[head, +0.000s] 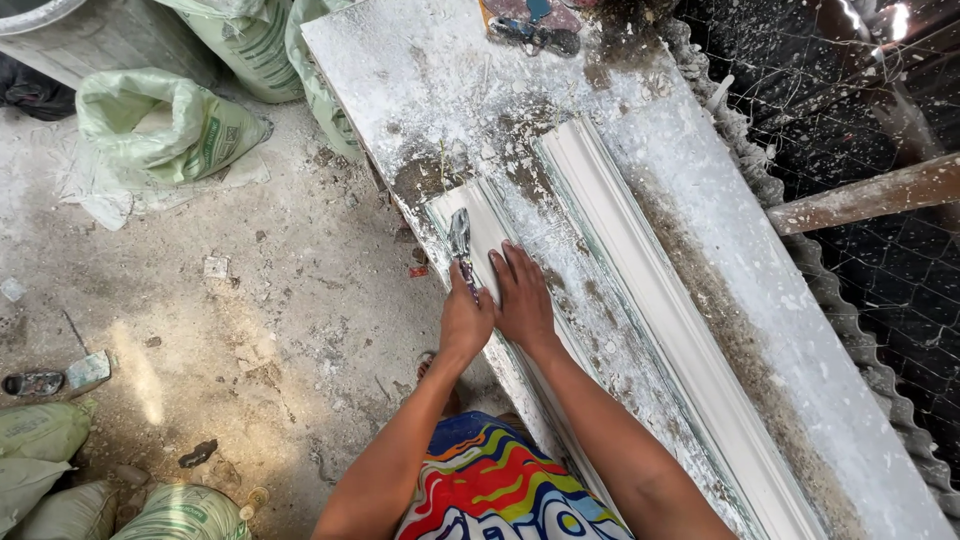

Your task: Trimming and cleaning excess plaster from decorative moldings using a putty knife.

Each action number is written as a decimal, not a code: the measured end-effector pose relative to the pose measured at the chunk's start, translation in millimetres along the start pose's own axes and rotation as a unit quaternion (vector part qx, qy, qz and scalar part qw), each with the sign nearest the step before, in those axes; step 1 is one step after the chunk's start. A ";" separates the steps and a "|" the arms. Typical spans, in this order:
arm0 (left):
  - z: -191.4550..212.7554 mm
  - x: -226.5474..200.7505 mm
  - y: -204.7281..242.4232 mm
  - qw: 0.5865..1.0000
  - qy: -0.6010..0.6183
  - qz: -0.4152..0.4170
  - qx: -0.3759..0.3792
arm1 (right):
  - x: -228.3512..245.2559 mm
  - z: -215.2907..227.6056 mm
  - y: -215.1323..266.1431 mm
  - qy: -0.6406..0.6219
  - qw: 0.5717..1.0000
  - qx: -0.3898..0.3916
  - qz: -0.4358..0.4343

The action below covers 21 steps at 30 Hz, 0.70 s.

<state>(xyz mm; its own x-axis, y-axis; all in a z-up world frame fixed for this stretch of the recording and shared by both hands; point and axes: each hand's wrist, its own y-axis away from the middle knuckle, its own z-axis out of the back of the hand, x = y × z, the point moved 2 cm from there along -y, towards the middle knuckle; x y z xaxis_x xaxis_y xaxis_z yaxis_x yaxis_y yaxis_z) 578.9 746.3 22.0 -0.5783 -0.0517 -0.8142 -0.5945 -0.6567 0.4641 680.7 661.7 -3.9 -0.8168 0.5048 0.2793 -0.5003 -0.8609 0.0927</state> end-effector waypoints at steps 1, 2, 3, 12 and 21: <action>1.7 -2.4 -0.8 1.000 0.000 0.001 0.000 | 0.4 0.7 0.6 0.000 1.000 0.001 0.000; 3.3 -4.3 -1.5 1.000 -0.001 0.016 0.008 | 0.8 1.6 1.2 -0.006 1.000 0.001 -0.002; 5.6 -6.9 -3.5 0.999 -0.003 0.030 0.014 | 1.5 2.6 0.0 -0.012 1.000 0.000 -0.004; -10.3 25.0 -10.5 1.000 -0.006 -0.015 -0.001 | 2.5 6.0 1.9 -0.031 0.999 -0.036 0.017; 14.9 -9.0 -9.6 0.998 -0.005 0.054 0.031 | 0.2 0.8 2.1 -0.025 0.998 -0.057 0.025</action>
<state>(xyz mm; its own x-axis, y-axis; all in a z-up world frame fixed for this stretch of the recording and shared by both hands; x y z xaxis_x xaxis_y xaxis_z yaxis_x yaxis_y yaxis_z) 581.6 764.3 30.2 -0.6461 -0.1129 -0.7549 -0.5611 -0.6002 0.5700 679.6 660.0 -2.9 -0.8274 0.4551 0.3291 -0.4911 -0.8706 -0.0305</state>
